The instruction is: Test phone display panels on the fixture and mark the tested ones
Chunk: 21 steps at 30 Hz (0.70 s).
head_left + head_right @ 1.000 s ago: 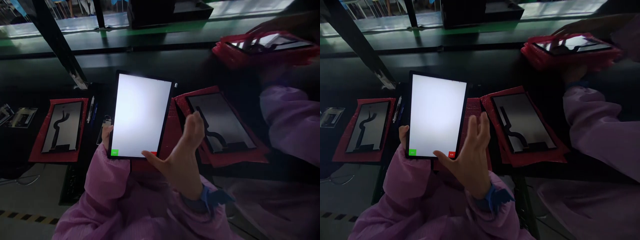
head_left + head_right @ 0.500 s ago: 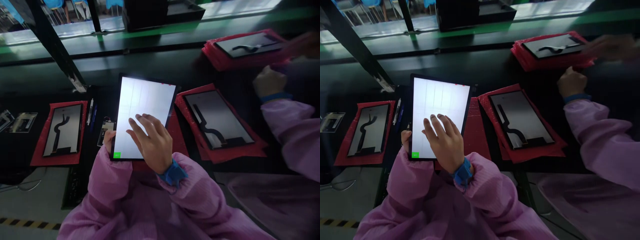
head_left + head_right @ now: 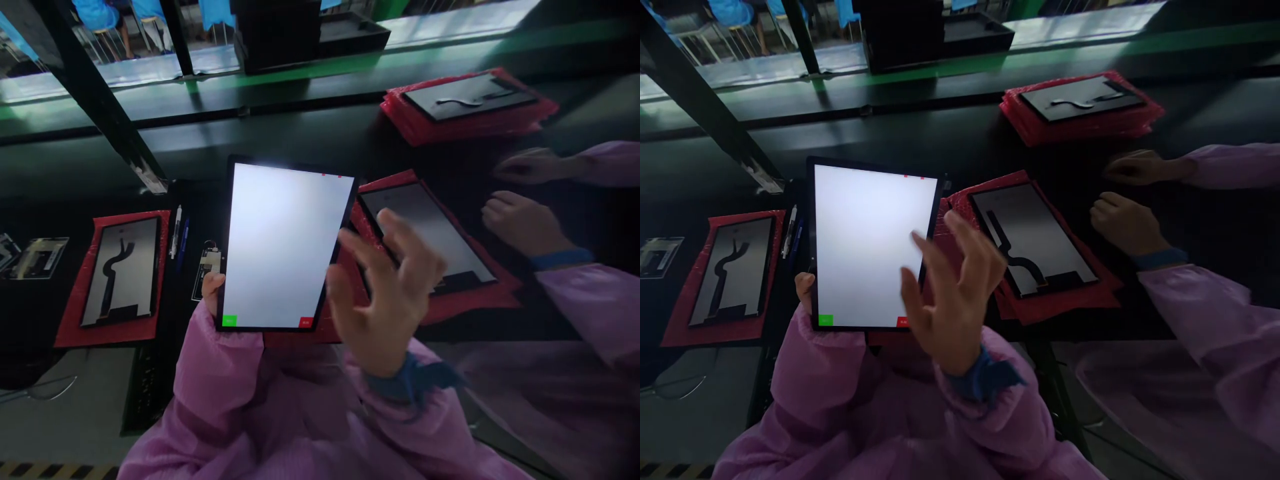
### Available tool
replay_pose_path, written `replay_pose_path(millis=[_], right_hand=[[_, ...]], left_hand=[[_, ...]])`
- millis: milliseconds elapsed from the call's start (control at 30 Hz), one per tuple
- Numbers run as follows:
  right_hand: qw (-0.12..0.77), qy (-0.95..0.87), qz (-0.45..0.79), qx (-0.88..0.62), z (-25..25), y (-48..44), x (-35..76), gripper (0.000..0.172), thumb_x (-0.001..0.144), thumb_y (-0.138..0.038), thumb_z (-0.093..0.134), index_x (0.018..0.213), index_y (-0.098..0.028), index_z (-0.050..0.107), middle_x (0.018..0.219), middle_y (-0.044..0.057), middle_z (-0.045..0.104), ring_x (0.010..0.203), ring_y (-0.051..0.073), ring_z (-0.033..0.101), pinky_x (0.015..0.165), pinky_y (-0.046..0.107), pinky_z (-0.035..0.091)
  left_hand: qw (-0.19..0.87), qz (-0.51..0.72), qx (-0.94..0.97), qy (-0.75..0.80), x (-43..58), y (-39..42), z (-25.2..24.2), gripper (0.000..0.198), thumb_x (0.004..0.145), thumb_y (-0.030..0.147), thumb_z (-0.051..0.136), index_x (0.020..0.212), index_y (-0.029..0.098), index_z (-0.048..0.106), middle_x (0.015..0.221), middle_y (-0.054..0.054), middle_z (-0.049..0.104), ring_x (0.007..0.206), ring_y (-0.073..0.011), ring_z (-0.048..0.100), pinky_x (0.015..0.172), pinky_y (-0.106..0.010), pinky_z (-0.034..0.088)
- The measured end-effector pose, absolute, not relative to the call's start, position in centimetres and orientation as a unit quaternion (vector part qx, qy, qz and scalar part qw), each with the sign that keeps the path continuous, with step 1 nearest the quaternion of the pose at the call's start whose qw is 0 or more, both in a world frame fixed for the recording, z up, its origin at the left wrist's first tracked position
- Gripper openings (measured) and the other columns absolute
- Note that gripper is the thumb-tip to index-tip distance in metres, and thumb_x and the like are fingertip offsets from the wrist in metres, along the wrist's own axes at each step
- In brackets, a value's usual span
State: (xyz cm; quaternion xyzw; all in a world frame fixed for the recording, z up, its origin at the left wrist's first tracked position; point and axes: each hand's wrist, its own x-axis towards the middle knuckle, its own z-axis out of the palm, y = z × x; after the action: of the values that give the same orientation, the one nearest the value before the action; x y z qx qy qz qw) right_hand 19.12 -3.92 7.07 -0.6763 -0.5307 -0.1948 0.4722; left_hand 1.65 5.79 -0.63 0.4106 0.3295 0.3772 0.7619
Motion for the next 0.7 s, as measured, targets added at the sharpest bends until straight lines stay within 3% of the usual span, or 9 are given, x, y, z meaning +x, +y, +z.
replay_pose_path(millis=[100, 200, 333, 433, 533, 633, 700], right_hand=[[0.479, -0.494, -0.181, -0.703, 8.3, -2.2, 23.2, 0.034, 0.102, -0.04, 0.052, 0.128, -0.022, 0.065, 0.133, 0.015, 0.062, 0.128, 0.032, 0.056, 0.108, 0.055, 0.042], [0.463, -0.498, -0.146, -0.719, 8.9, -0.5, 26.0, 0.029, 0.104, -0.042, 0.047, 0.109, -0.023, 0.069, 0.12, 0.012, 0.068, 0.116, 0.026, 0.062, 0.103, 0.049, 0.045], [0.467, -0.5, -0.164, -0.711, 9.1, 0.4, 26.4, 0.022, 0.102, -0.037, 0.051, 0.092, -0.023, 0.065, 0.106, 0.007, 0.069, 0.108, 0.024, 0.064, 0.096, 0.047, 0.048], [0.47, -0.494, -0.2, -0.704, 9.4, -0.1, 25.4, 0.02, 0.1, -0.034, 0.056, 0.088, -0.022, 0.064, 0.103, 0.009, 0.068, 0.103, 0.025, 0.064, 0.097, 0.049, 0.048], [0.477, -0.518, -0.212, -0.678, 9.9, -1.4, 24.1, 0.017, 0.099, -0.031, 0.059, 0.086, -0.021, 0.065, 0.103, 0.01, 0.068, 0.103, 0.026, 0.063, 0.096, 0.05, 0.049], [0.487, -0.595, -0.137, -0.624, 10.1, -3.2, 22.9, 0.01, 0.096, -0.025, 0.063, 0.086, -0.024, 0.067, 0.103, 0.007, 0.07, 0.102, 0.024, 0.065, 0.091, 0.045, 0.054], [0.489, -0.669, -0.042, -0.558, 9.9, -4.7, 22.5, 0.008, 0.093, -0.018, 0.066, 0.087, -0.024, 0.066, 0.1, 0.004, 0.072, 0.097, 0.021, 0.067, 0.083, 0.039, 0.057]], left_hand=[[0.733, 0.4, 0.422, 0.353, 2.4, 6.3, -0.1, 0.076, 0.078, 0.08, 0.04, 0.127, 0.028, 0.066, 0.104, -0.009, 0.078, 0.103, -0.0375, 0.072, 0.078, -0.052, 0.063], [0.722, 0.387, 0.447, 0.36, 2.3, 6.7, 0.1, 0.078, 0.079, 0.079, 0.033, 0.13, 0.029, 0.064, 0.112, -0.01, 0.077, 0.105, -0.0386, 0.071, 0.08, -0.054, 0.062], [0.767, 0.363, 0.432, 0.307, 1.8, 6.7, 0.3, 0.069, 0.078, 0.076, 0.044, 0.123, 0.03, 0.067, 0.116, -0.007, 0.077, 0.104, -0.0385, 0.072, 0.081, -0.054, 0.063], [0.793, 0.381, 0.371, 0.298, 2.0, 6.3, 0.9, 0.057, 0.08, 0.07, 0.05, 0.118, 0.032, 0.069, 0.112, -0.003, 0.078, 0.107, -0.0354, 0.072, 0.085, -0.051, 0.064], [0.813, 0.395, 0.316, 0.289, 2.6, 5.8, 1.7, 0.058, 0.081, 0.067, 0.053, 0.124, 0.03, 0.067, 0.115, -0.002, 0.077, 0.11, -0.032, 0.073, 0.091, -0.05, 0.064], [0.79, 0.396, 0.352, 0.309, 3.0, 5.6, 1.8, 0.067, 0.078, 0.072, 0.054, 0.124, 0.025, 0.068, 0.116, -0.007, 0.077, 0.111, -0.0332, 0.072, 0.093, -0.05, 0.063], [0.746, 0.37, 0.442, 0.333, 3.2, 5.7, 1.5, 0.08, 0.079, 0.084, 0.042, 0.126, 0.025, 0.067, 0.124, -0.009, 0.075, 0.118, -0.0353, 0.069, 0.095, -0.052, 0.062]])
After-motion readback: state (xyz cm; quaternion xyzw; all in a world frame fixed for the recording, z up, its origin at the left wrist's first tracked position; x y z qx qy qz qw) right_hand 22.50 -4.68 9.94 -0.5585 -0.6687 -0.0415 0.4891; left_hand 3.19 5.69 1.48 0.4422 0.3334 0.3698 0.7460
